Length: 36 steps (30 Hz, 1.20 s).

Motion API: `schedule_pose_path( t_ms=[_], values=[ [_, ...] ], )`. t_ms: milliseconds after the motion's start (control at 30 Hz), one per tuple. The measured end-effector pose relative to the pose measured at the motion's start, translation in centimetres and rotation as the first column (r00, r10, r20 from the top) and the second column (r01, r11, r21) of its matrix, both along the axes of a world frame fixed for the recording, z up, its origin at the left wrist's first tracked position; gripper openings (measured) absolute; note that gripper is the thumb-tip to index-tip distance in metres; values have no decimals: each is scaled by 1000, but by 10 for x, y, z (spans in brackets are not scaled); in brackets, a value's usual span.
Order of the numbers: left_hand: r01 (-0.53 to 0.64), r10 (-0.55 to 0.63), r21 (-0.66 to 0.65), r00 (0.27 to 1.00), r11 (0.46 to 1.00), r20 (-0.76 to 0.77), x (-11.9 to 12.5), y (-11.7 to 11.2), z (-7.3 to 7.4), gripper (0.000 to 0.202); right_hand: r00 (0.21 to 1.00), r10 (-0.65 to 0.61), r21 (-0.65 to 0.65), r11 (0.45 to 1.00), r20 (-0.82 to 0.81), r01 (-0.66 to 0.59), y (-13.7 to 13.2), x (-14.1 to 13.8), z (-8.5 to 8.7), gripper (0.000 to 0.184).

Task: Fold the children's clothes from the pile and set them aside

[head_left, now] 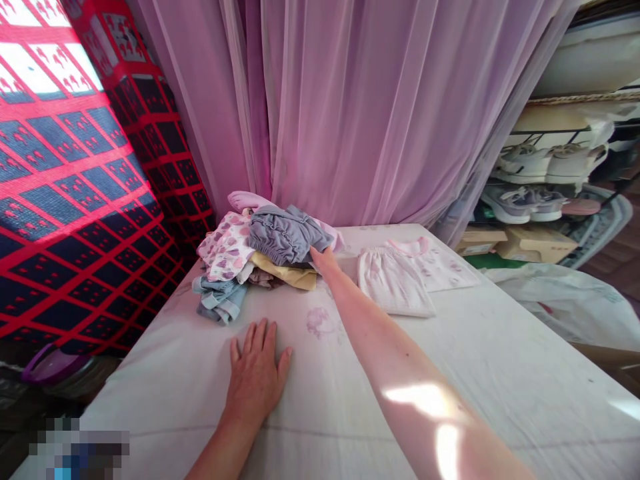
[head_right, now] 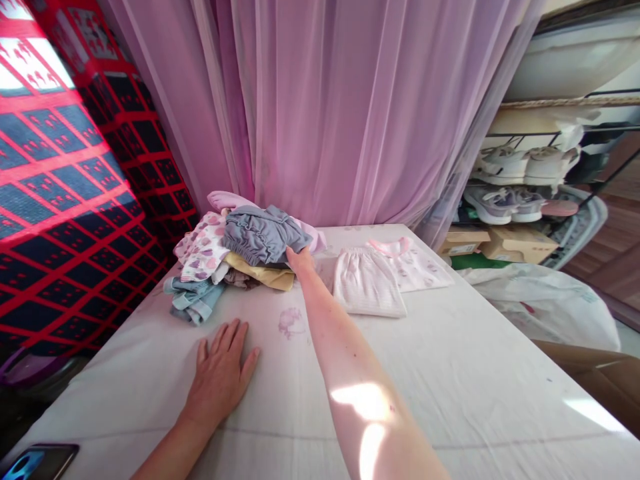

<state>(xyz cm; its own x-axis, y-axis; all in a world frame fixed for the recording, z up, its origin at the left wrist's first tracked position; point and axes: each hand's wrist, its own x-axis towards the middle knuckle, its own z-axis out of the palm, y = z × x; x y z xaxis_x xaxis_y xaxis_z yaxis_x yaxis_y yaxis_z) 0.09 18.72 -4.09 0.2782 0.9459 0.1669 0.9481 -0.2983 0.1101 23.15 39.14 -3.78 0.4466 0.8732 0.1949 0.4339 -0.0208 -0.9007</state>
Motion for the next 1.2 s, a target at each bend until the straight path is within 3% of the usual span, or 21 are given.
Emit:
schedule_pose_path(
  t_ms=[200,367,500,600,667,700,733,800,1033,1200],
  values=[
    [-9,9,-7,1000,1000,-15,2,2,2,55,997,30,-111,993,-69,-38,-12,-18,14,62],
    [-13,12,-32,999,999,-31,3,2,7,55,995,100,-162,982,3,-99,-25,-15,27,62],
    [-24,20,-62,998,998,-61,4,2,10,57,981,112,-183,980,158,-83,-53,27,43,56],
    [-33,30,-34,996,999,-83,5,2,10,56,861,-51,-162,975,506,153,-88,82,55,46],
    [-37,36,-9,995,999,-91,6,2,9,55,778,-162,-192,920,607,341,-112,119,60,48],
    [-38,37,-1,995,999,-92,6,2,9,54,761,-178,-265,868,624,420,-123,136,60,50],
    [-36,36,4,995,999,-91,6,2,9,53,767,-169,-358,808,619,468,-131,150,59,51],
    [-30,31,12,995,999,-90,6,2,9,53,790,-151,-436,764,595,475,-142,171,55,46],
    [-35,35,3,994,999,-101,5,3,10,53,868,-91,-561,729,489,393,-138,190,47,47],
    [-28,28,0,996,1000,-87,6,4,9,53,886,-95,-494,801,453,338,-135,179,53,39]
  ],
)
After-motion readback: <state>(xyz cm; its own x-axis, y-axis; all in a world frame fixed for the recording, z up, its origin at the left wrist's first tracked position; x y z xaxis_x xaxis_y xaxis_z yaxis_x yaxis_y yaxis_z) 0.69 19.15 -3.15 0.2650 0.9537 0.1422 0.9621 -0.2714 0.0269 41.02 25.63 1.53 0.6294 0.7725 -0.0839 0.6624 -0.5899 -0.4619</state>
